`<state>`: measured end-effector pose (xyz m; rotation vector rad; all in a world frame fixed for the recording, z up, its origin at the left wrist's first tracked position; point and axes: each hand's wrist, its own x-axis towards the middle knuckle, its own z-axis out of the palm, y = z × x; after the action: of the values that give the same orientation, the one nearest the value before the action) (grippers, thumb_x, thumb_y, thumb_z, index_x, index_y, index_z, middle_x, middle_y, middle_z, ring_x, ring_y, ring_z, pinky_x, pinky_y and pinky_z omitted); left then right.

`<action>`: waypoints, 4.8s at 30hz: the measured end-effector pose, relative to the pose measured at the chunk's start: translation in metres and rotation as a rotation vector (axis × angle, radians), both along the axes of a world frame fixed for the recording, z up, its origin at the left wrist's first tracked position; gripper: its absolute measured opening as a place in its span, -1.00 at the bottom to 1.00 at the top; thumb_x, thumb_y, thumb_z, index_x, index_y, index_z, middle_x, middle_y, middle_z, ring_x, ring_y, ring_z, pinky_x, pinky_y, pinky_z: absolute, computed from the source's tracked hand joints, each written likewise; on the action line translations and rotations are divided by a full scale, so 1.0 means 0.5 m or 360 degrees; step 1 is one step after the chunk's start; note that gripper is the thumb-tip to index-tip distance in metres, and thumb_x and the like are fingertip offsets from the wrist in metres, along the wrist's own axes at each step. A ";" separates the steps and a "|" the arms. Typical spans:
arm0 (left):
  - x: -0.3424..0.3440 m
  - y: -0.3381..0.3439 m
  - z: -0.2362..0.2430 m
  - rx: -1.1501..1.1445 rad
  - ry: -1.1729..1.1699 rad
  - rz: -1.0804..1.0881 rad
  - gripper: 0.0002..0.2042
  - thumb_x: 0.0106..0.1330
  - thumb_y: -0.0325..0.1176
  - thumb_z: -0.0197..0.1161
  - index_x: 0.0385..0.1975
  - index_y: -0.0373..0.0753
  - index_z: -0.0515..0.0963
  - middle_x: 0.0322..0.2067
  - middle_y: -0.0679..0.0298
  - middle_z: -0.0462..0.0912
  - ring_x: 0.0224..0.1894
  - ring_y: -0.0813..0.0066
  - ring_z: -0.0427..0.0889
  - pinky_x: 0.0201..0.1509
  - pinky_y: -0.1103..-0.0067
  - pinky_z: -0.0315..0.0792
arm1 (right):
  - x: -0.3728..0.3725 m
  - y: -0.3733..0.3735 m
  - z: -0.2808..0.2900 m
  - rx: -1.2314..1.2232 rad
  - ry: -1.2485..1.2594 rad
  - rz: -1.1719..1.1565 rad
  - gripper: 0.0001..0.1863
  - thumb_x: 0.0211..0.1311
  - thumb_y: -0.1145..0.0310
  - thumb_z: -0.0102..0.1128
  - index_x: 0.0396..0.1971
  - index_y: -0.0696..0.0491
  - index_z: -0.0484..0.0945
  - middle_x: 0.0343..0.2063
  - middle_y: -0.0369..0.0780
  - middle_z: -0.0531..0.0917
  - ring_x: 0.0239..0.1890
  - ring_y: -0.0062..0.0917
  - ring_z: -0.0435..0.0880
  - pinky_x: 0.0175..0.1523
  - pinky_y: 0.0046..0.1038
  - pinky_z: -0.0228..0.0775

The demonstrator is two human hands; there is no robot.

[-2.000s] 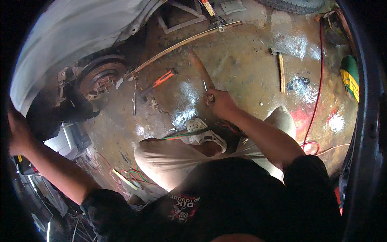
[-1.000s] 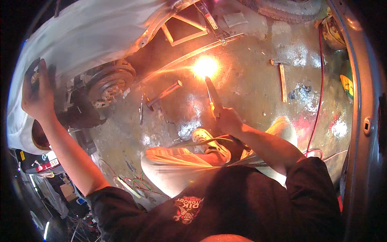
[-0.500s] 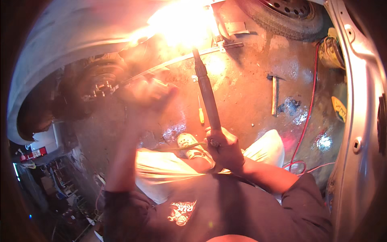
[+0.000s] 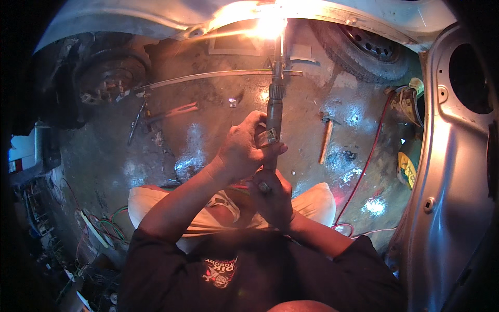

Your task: The person uses a welding torch to heat and weld a section of the car's undercarriage. They adjust the torch and reposition their hands to maintain the weld along the metal seam.

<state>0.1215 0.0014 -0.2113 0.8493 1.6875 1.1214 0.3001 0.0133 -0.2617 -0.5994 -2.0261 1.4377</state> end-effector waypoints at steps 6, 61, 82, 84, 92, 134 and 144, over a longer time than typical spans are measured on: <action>-0.022 0.010 -0.003 0.0426 -0.0170 0.0042 -0.50 0.37 -0.34 0.51 0.21 -0.31 0.44 -0.12 0.33 0.64 -0.12 0.67 0.57 -0.01 0.59 0.53 | -0.051 0.032 0.018 0.0217 0.0046 -0.0042 -0.73 0.20 0.48 0.46 -0.15 0.06 0.56 -0.13 0.05 0.64 -0.26 -0.02 0.74 -0.23 -0.15 0.61; -0.088 0.022 -0.056 0.0263 0.0084 0.0294 -0.70 0.43 -0.33 0.43 0.03 -0.29 0.53 -0.36 0.41 0.57 -0.32 0.67 0.49 -0.26 0.60 0.45 | -0.134 0.047 -0.060 0.0220 -0.0051 -0.0019 -0.76 0.25 0.43 0.39 -0.15 0.06 0.54 -0.20 0.05 0.60 -0.27 0.08 0.68 -0.25 -0.02 0.56; -0.079 0.028 -0.036 0.0326 -0.0073 0.0292 -0.55 0.47 -0.37 0.40 0.28 -0.31 0.47 -0.28 0.46 0.59 -0.26 0.71 0.51 -0.19 0.64 0.46 | -0.130 0.044 -0.051 0.0135 -0.0056 -0.0043 -0.77 0.26 0.43 0.40 -0.10 0.03 0.63 -0.18 0.02 0.64 -0.25 0.01 0.72 -0.19 -0.10 0.60; -0.083 0.025 -0.040 0.0313 -0.0054 0.0273 -0.56 0.47 -0.36 0.40 0.27 -0.31 0.48 -0.29 0.46 0.59 -0.26 0.71 0.51 -0.19 0.64 0.46 | -0.129 0.045 -0.048 0.0138 -0.0082 -0.0035 -0.77 0.26 0.43 0.39 -0.10 0.03 0.63 -0.17 0.02 0.64 -0.25 0.01 0.72 -0.19 -0.10 0.61; -0.080 0.023 -0.036 0.0259 -0.0043 0.0300 -0.60 0.47 -0.33 0.40 0.21 -0.31 0.52 -0.31 0.46 0.59 -0.26 0.70 0.52 -0.18 0.64 0.46 | -0.131 0.039 -0.062 0.0178 -0.0063 -0.0026 -0.75 0.27 0.44 0.39 -0.07 0.05 0.60 -0.18 0.02 0.64 -0.22 0.02 0.71 -0.16 -0.09 0.61; -0.079 0.028 -0.021 0.0300 -0.0032 0.0292 -0.49 0.44 -0.35 0.42 0.33 -0.29 0.46 -0.23 0.43 0.64 -0.20 0.67 0.55 -0.12 0.62 0.48 | -0.137 0.041 -0.060 0.0242 0.0050 -0.0096 -0.80 0.28 0.31 0.41 -0.16 -0.04 0.61 -0.22 0.00 0.60 -0.40 -0.04 0.72 -0.32 -0.11 0.62; -0.078 0.027 -0.034 0.0301 -0.0021 0.0307 -0.48 0.44 -0.36 0.42 0.36 -0.30 0.46 -0.20 0.42 0.65 -0.18 0.67 0.55 -0.10 0.63 0.49 | -0.136 0.045 -0.059 0.0232 0.0073 -0.0073 -0.81 0.28 0.34 0.40 -0.17 -0.02 0.59 -0.23 0.03 0.59 -0.39 0.00 0.71 -0.32 -0.11 0.61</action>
<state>0.0823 0.0148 -0.2283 0.8050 1.6989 1.4327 0.2320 0.0359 -0.2914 -0.5425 -2.0464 1.2537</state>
